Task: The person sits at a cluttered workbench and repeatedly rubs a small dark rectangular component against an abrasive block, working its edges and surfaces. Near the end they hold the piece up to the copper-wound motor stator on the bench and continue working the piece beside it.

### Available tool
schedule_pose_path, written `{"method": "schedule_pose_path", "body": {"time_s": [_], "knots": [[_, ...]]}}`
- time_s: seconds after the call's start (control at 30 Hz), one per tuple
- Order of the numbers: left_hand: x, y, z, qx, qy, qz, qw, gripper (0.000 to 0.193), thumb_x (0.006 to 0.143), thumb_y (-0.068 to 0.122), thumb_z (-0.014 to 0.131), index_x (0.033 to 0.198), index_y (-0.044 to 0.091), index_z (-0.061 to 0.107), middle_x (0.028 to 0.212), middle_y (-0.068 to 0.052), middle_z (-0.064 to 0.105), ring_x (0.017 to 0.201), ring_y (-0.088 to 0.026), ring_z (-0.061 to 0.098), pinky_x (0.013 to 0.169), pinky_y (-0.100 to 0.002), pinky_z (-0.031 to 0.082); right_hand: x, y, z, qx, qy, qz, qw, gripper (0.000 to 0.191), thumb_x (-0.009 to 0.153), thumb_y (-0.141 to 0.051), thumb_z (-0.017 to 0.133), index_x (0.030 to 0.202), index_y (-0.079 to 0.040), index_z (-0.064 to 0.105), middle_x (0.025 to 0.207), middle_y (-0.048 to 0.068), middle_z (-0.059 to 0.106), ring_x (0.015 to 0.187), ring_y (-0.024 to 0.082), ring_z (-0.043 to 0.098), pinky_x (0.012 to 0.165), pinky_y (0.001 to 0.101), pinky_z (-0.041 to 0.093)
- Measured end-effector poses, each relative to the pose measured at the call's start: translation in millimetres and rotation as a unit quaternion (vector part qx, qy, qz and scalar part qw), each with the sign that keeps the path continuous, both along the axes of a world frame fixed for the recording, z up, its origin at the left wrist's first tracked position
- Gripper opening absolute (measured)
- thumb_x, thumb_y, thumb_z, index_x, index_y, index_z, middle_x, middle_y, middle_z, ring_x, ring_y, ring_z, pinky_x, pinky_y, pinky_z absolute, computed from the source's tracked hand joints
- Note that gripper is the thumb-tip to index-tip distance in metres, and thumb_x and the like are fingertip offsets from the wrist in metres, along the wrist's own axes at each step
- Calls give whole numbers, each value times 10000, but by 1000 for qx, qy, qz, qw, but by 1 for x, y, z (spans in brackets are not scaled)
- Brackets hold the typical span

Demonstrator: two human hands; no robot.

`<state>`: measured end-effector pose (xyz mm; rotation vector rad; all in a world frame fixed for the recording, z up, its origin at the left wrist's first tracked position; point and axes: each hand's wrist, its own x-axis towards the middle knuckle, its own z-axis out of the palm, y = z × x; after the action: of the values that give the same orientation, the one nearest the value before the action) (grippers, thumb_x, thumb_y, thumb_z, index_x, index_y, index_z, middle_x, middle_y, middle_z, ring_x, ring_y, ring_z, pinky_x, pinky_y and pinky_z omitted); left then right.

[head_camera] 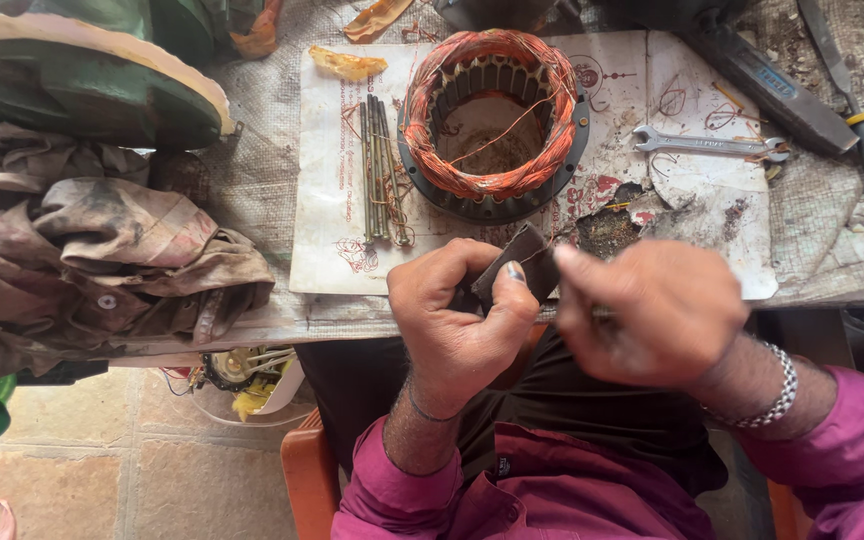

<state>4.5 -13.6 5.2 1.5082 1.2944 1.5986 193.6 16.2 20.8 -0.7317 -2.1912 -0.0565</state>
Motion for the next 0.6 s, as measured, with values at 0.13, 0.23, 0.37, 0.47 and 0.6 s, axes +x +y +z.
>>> {"method": "schedule_pose_path", "body": {"time_s": [0.13, 0.23, 0.37, 0.47, 0.6], "knots": [[-1, -1, -1, -2, 4, 4, 1000, 87, 857, 56, 701, 804, 21, 641, 659, -32, 594, 590, -88, 553, 579, -276, 446, 1, -1, 2, -56, 32, -19, 998, 256, 869, 12, 767, 1119, -8, 715, 732, 95, 619, 614, 214, 627, 546, 347, 476], [-1, -1, -1, 0, -6, 0, 1000, 79, 854, 60, 691, 808, 20, 641, 668, -37, 600, 600, -93, 563, 589, -278, 455, 0, -3, 5, -163, 102, -64, 979, 175, 969, -40, 740, 1120, -3, 661, 855, 108, 708, 721, 153, 700, 591, 264, 514], [-2, 1, 1, 6, -2, -17, 1000, 72, 858, 72, 683, 825, 22, 643, 688, -42, 617, 618, -98, 589, 609, -277, 474, -3, 1, 8, -282, 200, -3, 938, 134, 1042, -69, 625, 1094, 22, 542, 919, 57, 710, 869, 102, 741, 757, 251, 604], [0, 2, 4, -25, 0, -29, 999, 81, 844, 78, 682, 809, 17, 642, 651, -45, 602, 581, -105, 579, 577, -278, 466, -2, 5, 10, -361, 237, 27, 902, 124, 1013, -64, 585, 1065, 28, 521, 970, 53, 723, 900, 86, 730, 771, 237, 609], [2, 1, 9, -23, 16, -33, 999, 84, 851, 82, 684, 826, 13, 643, 670, -59, 606, 590, -127, 596, 584, -286, 474, -1, 7, 10, -322, 178, 11, 930, 134, 1046, -41, 701, 1139, 32, 639, 975, 84, 732, 851, 80, 690, 739, 207, 558]]}}
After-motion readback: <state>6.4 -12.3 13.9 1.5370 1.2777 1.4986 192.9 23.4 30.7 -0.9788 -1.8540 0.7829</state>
